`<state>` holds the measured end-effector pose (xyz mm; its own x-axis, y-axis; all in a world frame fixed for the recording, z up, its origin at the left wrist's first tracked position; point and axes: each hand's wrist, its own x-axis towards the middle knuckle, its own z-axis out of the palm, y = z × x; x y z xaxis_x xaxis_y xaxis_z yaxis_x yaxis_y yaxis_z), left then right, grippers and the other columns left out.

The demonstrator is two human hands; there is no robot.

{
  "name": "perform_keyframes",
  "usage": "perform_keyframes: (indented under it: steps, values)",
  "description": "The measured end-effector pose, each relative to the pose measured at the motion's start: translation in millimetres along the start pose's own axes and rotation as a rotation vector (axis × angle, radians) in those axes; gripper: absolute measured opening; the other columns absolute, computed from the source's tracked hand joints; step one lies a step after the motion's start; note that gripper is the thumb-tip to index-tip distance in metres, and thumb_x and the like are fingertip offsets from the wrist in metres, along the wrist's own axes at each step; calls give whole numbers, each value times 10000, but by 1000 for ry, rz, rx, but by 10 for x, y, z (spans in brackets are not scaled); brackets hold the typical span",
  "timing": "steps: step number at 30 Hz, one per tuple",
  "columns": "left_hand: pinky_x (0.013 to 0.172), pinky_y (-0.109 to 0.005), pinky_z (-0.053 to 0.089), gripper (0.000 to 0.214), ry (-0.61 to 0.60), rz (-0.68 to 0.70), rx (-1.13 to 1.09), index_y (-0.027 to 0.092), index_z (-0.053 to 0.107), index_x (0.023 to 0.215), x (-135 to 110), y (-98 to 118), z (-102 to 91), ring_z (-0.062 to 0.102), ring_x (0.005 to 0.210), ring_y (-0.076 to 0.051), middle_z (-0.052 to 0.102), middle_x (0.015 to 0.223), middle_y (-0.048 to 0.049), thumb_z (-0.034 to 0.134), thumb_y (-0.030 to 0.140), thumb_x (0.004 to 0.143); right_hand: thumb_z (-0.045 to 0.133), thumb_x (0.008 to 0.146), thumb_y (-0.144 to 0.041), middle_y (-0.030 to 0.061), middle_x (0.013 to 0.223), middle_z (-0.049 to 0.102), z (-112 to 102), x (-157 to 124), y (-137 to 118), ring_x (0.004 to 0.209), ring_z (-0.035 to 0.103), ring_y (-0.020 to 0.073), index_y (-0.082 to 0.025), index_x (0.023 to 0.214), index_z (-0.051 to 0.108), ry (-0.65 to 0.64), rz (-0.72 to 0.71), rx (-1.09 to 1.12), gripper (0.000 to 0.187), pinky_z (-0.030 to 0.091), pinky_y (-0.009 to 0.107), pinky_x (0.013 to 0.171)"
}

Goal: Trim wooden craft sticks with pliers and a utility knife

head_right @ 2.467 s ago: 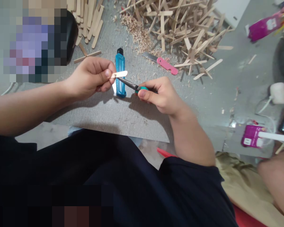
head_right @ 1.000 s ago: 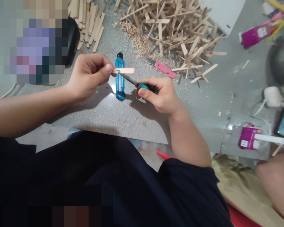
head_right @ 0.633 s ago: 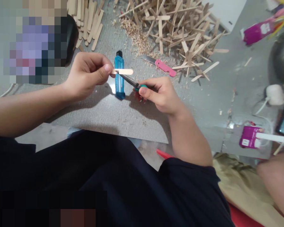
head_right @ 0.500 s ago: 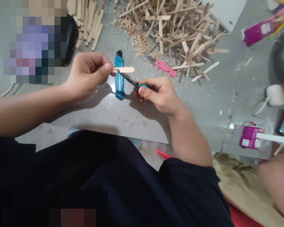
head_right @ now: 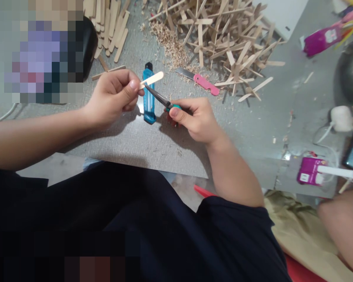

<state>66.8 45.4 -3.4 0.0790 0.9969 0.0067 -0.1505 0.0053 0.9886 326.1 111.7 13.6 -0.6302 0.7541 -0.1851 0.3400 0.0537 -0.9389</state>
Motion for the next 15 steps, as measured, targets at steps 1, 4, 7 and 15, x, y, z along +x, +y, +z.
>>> perform_keyframes:
  steps: [1, 4, 7, 15]
  values:
    - [556, -302, 325, 272, -10, -1, -7, 250, 598, 876, 6, -2, -6, 350, 544, -104, 425, 622, 66, 675, 333, 1124, 887, 852, -876, 40, 699, 727, 2, 0, -12, 635, 615, 184, -280, 788, 828, -2, 2, 10, 602, 458, 370, 572]
    - [552, -306, 307, 319, -57, 64, -32, 247, 623, 856, 36, -8, -29, 364, 548, -91, 472, 647, 58, 773, 423, 1076, 905, 832, -872, 36, 672, 731, 1, -10, -65, 575, 622, 154, -250, 770, 827, -18, 14, 41, 630, 412, 324, 494]
    - [562, -306, 334, 440, -92, 176, -46, 250, 647, 817, 67, -6, -47, 417, 565, -81, 522, 659, 47, 854, 581, 1019, 911, 850, -846, 34, 681, 743, -8, -42, -120, 537, 622, 134, -235, 779, 836, -51, 20, 83, 620, 394, 291, 447]
    - [613, -279, 470, 627, -132, 356, 30, 218, 655, 793, 171, -20, -115, 586, 561, -93, 622, 649, 23, 817, 783, 1012, 826, 931, -828, 58, 678, 734, 21, -112, -125, 484, 627, 150, -180, 854, 822, -252, 135, 322, 653, 440, 274, 392]
